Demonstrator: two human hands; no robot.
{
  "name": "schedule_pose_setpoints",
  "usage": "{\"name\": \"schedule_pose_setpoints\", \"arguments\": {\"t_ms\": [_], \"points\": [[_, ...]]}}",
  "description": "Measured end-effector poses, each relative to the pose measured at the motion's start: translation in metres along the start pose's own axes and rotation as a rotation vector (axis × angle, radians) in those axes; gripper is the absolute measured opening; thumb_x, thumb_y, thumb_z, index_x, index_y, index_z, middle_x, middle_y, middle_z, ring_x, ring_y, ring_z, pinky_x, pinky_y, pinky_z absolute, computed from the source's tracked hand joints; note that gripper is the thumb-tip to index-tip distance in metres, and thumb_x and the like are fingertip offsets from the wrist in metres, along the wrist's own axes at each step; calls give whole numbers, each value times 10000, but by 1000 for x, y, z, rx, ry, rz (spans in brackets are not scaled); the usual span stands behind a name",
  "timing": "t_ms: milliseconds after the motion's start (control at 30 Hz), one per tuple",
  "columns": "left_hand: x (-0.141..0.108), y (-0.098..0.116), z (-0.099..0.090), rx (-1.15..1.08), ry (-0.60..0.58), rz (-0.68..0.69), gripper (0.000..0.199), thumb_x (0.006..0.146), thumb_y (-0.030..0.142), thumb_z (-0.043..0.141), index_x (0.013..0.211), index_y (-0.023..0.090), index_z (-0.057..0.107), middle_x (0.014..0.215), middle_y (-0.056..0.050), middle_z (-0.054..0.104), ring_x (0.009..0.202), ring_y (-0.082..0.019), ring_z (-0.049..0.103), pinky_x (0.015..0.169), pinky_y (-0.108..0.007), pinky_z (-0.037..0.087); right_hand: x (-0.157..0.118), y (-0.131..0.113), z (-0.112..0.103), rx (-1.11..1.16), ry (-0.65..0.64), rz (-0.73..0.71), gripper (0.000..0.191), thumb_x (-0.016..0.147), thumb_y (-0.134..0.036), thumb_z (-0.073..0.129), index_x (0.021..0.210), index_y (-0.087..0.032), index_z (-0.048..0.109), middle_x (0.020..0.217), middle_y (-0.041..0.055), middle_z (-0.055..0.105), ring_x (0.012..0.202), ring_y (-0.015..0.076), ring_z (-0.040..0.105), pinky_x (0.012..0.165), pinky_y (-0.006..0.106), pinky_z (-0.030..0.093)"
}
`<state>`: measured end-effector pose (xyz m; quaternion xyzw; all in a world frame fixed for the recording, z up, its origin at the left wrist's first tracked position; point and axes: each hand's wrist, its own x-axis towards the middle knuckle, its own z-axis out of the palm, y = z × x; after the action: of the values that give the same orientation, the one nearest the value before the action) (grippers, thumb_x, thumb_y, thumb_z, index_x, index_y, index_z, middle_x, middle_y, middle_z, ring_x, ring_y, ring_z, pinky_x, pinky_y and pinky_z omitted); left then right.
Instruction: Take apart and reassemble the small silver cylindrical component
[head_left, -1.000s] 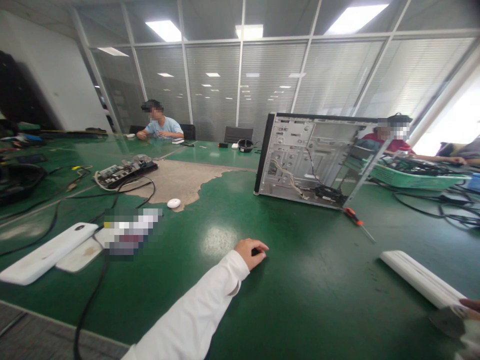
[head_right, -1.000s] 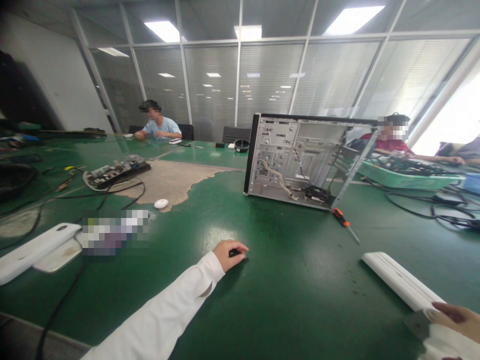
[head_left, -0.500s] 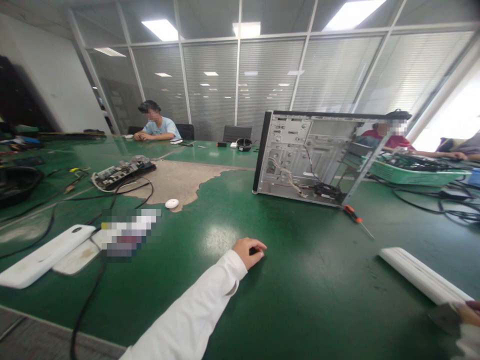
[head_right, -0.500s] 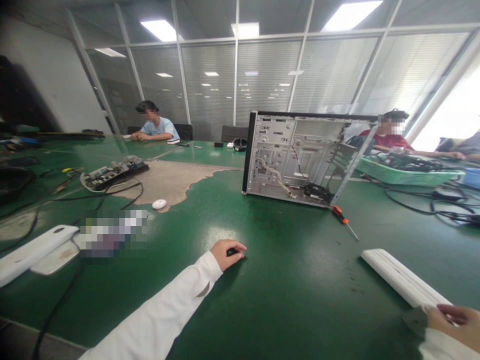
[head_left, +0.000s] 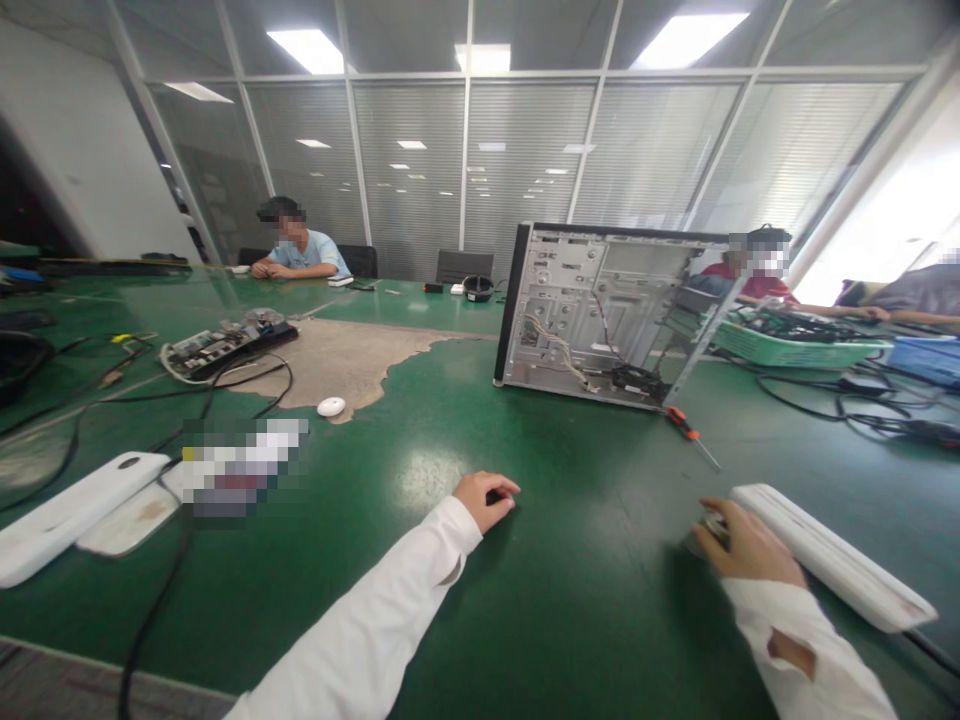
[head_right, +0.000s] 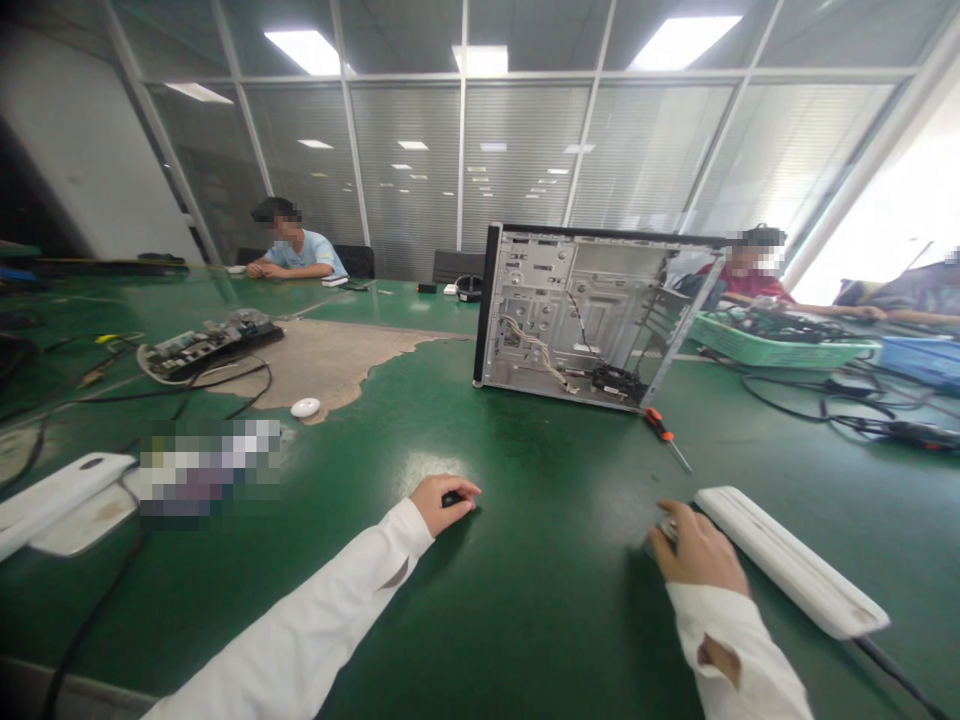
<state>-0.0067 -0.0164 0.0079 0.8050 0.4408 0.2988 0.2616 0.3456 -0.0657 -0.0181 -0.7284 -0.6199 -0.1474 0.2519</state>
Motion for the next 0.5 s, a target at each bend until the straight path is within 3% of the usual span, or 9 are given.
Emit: {"name": "schedule_pose_setpoints", "arguments": {"t_ms": [100,200,367,500], "points": [[0,-1,0,-12,-11,6,251,664,179,528,905,203,593,764,15,654,814,-146,557,808,-280,399,0,-67,0,208,-10,-154,345,722,-359,371,1004,-187,471,878,81,563,815,233,542,703,360,434],[0,-5,0,-5,1,35,406,622,173,570,1023,205,518,854,4,633,867,-161,531,840,-308,379,-8,-118,7,459,-9,-250,361,736,-344,411,1057,-181,443,919,79,555,837,212,538,720,350,442],[0,-10,3,35,21,72,662,528,242,658,1137,183,403,980,-40,569,935,-201,482,858,-342,363,-13,-177,25,730,-28,-321,439,724,-283,462,1142,-181,374,999,86,528,899,205,523,752,352,452],[2,-12,5,89,57,49,591,546,227,627,1101,162,433,1023,-65,547,947,-222,478,847,-346,366,-2,-213,38,817,-55,-293,530,691,-251,502,1183,-165,325,1012,92,517,910,207,514,710,336,473]]}}
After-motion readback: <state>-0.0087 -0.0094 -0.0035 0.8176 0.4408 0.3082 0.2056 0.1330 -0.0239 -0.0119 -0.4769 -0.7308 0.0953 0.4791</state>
